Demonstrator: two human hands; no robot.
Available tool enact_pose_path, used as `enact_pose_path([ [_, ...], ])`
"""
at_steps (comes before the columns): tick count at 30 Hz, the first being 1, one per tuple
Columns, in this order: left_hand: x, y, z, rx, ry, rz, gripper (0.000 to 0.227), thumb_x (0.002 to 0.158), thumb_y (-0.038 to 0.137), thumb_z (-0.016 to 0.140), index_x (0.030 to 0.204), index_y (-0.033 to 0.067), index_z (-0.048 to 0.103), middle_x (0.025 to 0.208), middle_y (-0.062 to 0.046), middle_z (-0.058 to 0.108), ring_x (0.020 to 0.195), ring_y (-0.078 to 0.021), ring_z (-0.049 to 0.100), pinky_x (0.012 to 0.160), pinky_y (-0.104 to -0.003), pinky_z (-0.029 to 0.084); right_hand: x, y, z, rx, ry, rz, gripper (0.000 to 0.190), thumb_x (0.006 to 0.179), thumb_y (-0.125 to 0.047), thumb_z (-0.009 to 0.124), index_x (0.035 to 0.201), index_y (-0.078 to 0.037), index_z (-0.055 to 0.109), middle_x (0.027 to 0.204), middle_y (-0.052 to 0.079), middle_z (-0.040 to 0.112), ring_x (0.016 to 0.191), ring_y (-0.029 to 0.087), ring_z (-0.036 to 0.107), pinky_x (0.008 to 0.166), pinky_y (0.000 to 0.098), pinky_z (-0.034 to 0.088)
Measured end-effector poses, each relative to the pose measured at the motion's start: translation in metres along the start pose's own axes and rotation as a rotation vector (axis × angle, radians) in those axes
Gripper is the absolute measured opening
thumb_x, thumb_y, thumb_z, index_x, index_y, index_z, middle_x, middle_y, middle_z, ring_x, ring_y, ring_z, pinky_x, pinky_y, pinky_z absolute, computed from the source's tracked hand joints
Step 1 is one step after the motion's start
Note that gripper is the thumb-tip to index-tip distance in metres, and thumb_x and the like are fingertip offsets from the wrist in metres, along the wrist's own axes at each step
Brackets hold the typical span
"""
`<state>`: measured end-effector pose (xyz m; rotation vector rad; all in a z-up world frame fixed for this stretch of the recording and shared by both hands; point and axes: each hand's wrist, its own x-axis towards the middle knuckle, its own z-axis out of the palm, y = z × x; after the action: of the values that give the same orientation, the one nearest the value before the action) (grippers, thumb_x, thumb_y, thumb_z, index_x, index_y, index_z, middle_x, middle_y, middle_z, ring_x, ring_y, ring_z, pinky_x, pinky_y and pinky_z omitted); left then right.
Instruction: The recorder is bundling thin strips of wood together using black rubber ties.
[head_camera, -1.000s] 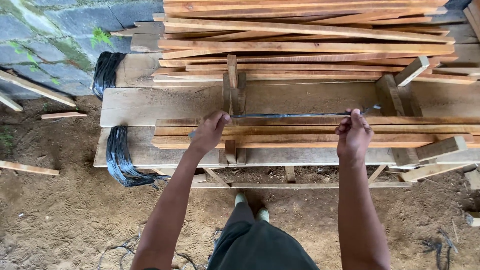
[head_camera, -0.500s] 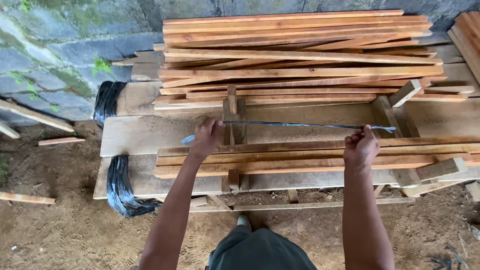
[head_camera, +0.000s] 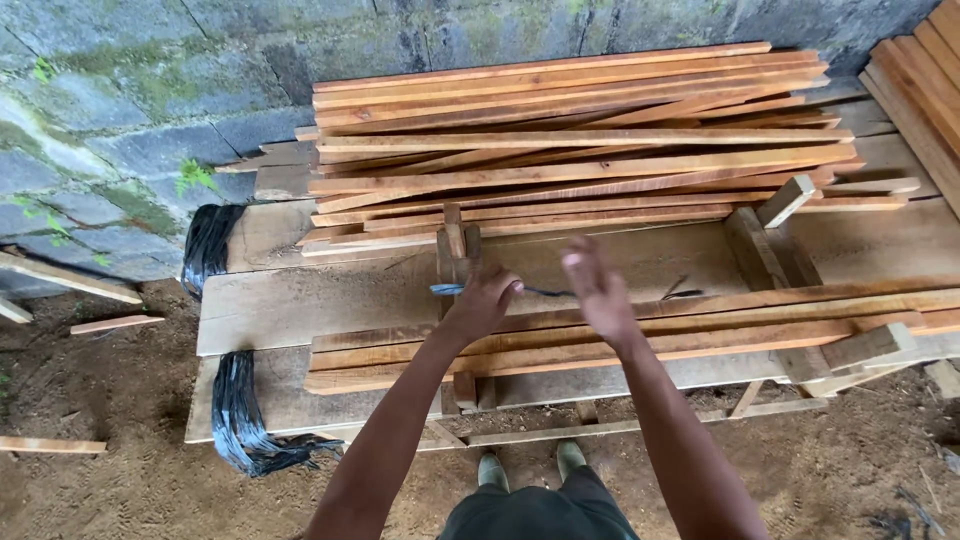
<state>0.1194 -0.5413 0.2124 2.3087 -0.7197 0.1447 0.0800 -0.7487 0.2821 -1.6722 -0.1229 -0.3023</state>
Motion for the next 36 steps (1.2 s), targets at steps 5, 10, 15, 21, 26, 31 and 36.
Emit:
enact_pose_path([
  [5,0.023,0.001,0.019,0.050,0.012,-0.038,0.019,0.111,0.033,0.048,0.118,0.0189,0.060,0.110,-0.017,0.063,0.111,-0.0476,0.066,0.095,-0.060,0.053,0.012,0.001,-0.020,-0.553,-0.361,0.286,0.034,0.103,-0.048,0.052,0.133,-0.033,0.059,0.096,0.008,0.076,0.098,0.032,0.072,0.092,0.0485,0.052],
  [10,0.029,0.001,0.023,0.252,0.153,0.032,0.022,0.109,0.040,0.051,0.112,0.0249,0.067,0.102,-0.010,0.071,0.100,-0.0365,0.074,0.092,-0.053,0.054,0.019,0.036,-0.055,-0.496,-0.290,0.075,0.009,0.099,-0.025,0.067,0.097,-0.025,0.076,0.062,0.005,0.065,0.059,0.019,0.063,0.064,0.0379,0.052],
  [15,0.028,-0.013,0.055,0.513,0.291,-0.042,0.008,0.102,0.032,0.064,0.104,0.0241,0.063,0.093,-0.003,0.060,0.096,-0.0289,0.068,0.098,-0.048,0.049,0.034,0.095,-0.088,-0.865,-0.374,-0.036,0.020,0.104,-0.042,0.057,0.106,-0.028,0.070,0.092,0.005,0.075,0.092,0.033,0.075,0.080,0.0482,0.059],
  [21,0.011,0.002,0.121,0.604,0.301,-0.208,0.033,0.097,0.029,0.070,0.120,0.0080,0.059,0.113,-0.015,0.057,0.115,-0.0344,0.061,0.114,-0.053,0.041,0.040,0.200,-0.105,-0.965,-0.316,0.085,0.037,0.108,-0.037,0.039,0.110,-0.007,0.061,0.091,0.025,0.069,0.095,0.048,0.071,0.087,0.0613,0.054],
  [26,-0.022,0.001,0.158,0.440,0.184,-0.272,0.047,0.107,0.049,0.052,0.125,0.0066,0.059,0.115,-0.016,0.061,0.120,-0.0333,0.061,0.118,-0.056,0.036,0.016,0.214,-0.103,-1.070,-0.294,-0.243,0.025,0.113,-0.028,0.041,0.106,-0.010,0.058,0.080,0.015,0.066,0.084,0.037,0.073,0.080,0.0487,0.058],
  [31,-0.030,0.014,0.161,0.448,0.182,-0.262,0.039,0.109,0.046,0.049,0.114,0.0127,0.068,0.100,-0.009,0.071,0.107,-0.0256,0.069,0.112,-0.052,0.039,0.002,0.204,-0.104,-1.192,-0.376,-0.192,0.028,0.115,-0.031,0.041,0.110,-0.009,0.057,0.073,0.013,0.066,0.077,0.035,0.076,0.068,0.0485,0.063],
  [36,-0.022,0.011,0.155,0.462,0.192,-0.263,0.040,0.110,0.047,0.048,0.106,0.0127,0.069,0.093,-0.009,0.071,0.096,-0.0254,0.072,0.104,-0.047,0.044,0.014,0.199,-0.096,-1.197,-0.469,0.051,0.033,0.114,-0.040,0.031,0.115,-0.016,0.053,0.079,0.016,0.073,0.080,0.040,0.077,0.077,0.0571,0.060],
])
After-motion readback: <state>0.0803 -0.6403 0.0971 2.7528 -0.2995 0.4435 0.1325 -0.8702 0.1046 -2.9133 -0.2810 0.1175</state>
